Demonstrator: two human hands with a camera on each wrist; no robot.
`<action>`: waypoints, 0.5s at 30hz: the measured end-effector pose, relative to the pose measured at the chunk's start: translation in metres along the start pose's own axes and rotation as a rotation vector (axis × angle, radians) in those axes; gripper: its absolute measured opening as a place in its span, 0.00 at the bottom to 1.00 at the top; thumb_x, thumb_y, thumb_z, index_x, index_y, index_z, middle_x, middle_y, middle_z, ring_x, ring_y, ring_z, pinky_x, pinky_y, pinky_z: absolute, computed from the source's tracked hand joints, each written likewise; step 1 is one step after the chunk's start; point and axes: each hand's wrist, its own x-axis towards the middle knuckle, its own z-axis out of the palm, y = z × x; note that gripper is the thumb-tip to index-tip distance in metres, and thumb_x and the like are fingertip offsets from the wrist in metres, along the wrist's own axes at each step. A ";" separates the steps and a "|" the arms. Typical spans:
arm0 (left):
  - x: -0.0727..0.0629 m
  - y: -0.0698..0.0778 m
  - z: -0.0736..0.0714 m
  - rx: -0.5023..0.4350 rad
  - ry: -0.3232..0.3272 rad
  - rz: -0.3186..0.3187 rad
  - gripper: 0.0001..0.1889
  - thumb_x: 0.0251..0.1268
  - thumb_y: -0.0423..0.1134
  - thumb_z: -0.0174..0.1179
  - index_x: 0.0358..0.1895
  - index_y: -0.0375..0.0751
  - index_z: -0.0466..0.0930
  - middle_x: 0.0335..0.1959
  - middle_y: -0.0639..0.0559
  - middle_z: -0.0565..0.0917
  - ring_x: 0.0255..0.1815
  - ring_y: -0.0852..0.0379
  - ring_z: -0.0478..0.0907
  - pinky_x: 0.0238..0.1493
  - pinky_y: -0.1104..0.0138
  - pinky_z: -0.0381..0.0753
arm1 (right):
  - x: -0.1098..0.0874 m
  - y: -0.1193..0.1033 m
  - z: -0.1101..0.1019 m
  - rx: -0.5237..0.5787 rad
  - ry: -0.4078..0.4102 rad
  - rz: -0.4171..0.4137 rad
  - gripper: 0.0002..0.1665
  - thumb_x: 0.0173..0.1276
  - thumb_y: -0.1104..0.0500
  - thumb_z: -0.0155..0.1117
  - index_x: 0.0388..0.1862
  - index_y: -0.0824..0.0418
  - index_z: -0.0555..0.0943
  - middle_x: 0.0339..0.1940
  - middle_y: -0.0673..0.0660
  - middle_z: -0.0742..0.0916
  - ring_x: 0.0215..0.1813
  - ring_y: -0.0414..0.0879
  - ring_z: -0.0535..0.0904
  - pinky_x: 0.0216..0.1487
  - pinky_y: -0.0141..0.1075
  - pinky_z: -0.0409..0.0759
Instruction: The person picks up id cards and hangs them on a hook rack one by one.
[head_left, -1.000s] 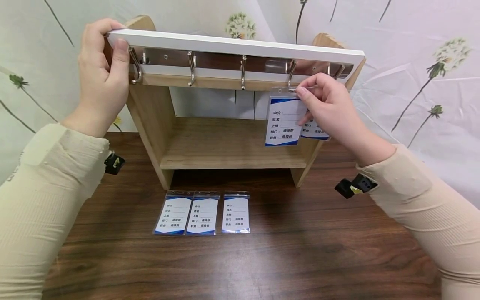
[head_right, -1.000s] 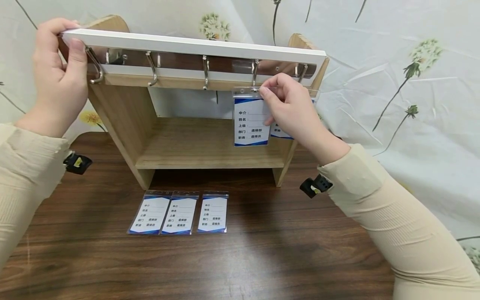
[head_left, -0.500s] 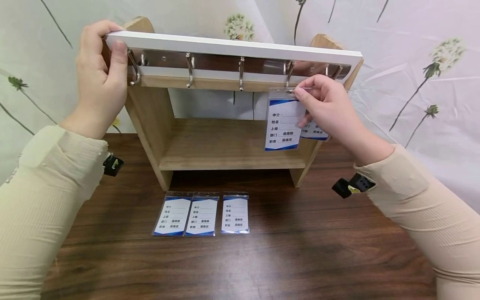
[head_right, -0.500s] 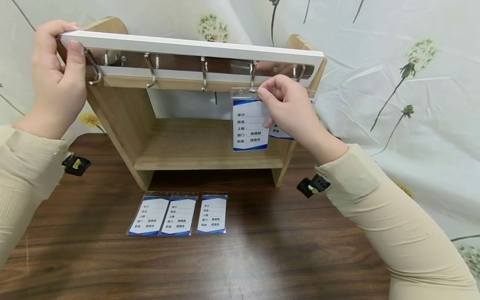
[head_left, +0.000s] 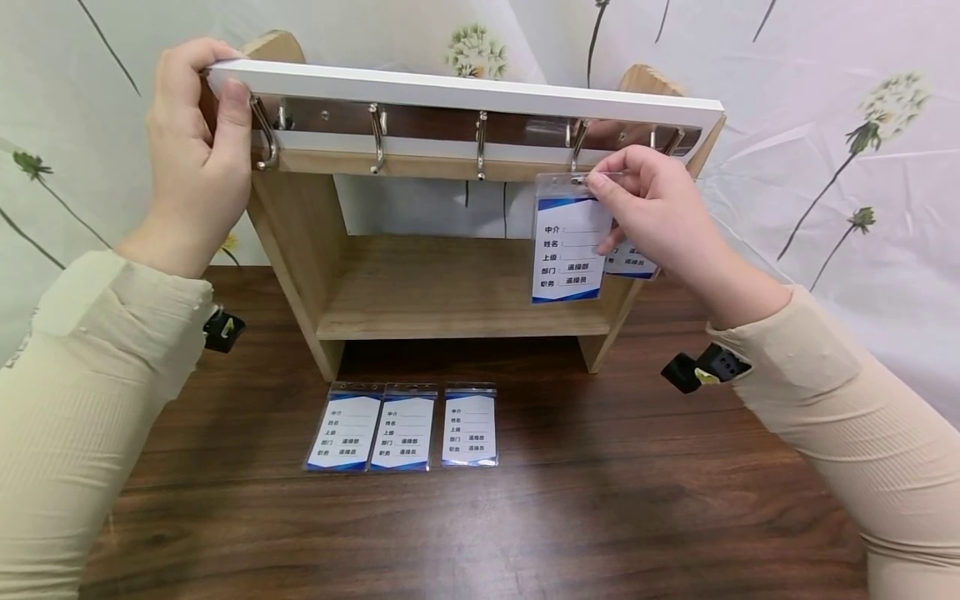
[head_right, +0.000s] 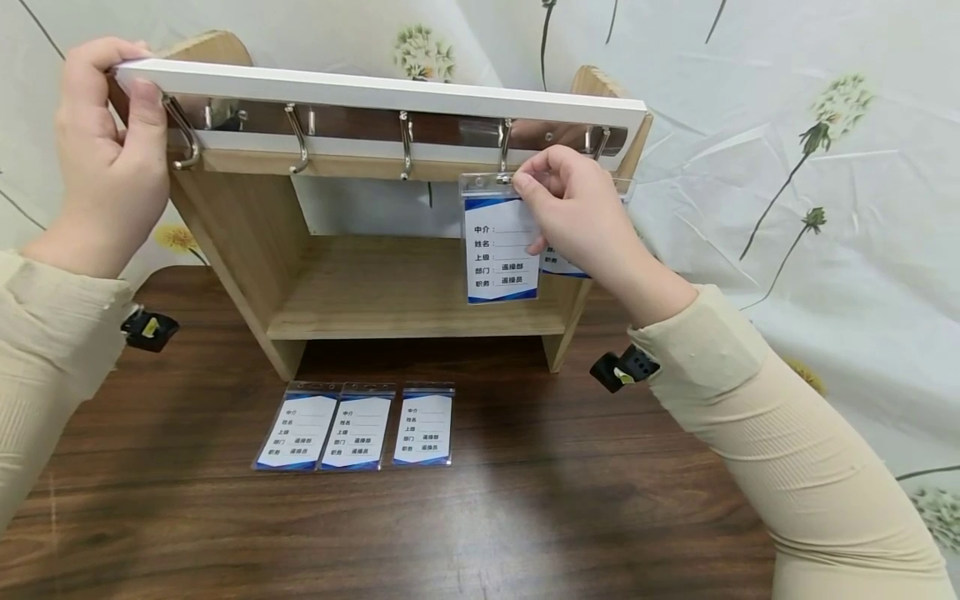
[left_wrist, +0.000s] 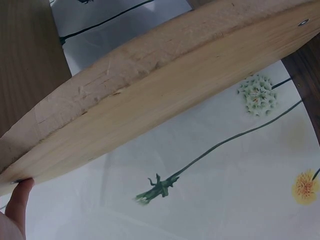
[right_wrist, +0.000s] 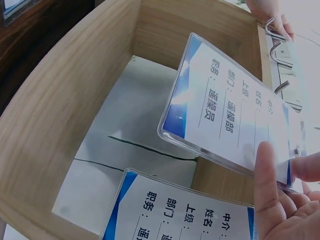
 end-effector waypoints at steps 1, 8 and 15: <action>0.000 0.000 0.000 0.000 -0.001 0.000 0.13 0.76 0.35 0.47 0.57 0.42 0.76 0.44 0.71 0.67 0.44 0.73 0.66 0.49 0.76 0.61 | 0.000 0.000 0.000 -0.005 -0.001 0.001 0.09 0.75 0.61 0.56 0.44 0.67 0.76 0.22 0.46 0.84 0.14 0.43 0.79 0.23 0.34 0.81; -0.001 -0.001 -0.002 -0.005 0.004 -0.008 0.13 0.76 0.36 0.47 0.57 0.43 0.76 0.44 0.71 0.68 0.42 0.73 0.66 0.48 0.76 0.61 | 0.001 -0.003 0.003 -0.053 -0.003 0.020 0.11 0.76 0.59 0.55 0.47 0.67 0.75 0.23 0.46 0.84 0.15 0.44 0.79 0.25 0.33 0.81; 0.000 0.000 -0.001 -0.008 0.005 -0.003 0.13 0.76 0.35 0.48 0.56 0.39 0.76 0.44 0.71 0.69 0.44 0.73 0.66 0.50 0.76 0.62 | 0.002 -0.002 0.006 -0.078 0.016 0.029 0.13 0.76 0.56 0.54 0.48 0.66 0.75 0.20 0.44 0.83 0.15 0.43 0.79 0.27 0.30 0.79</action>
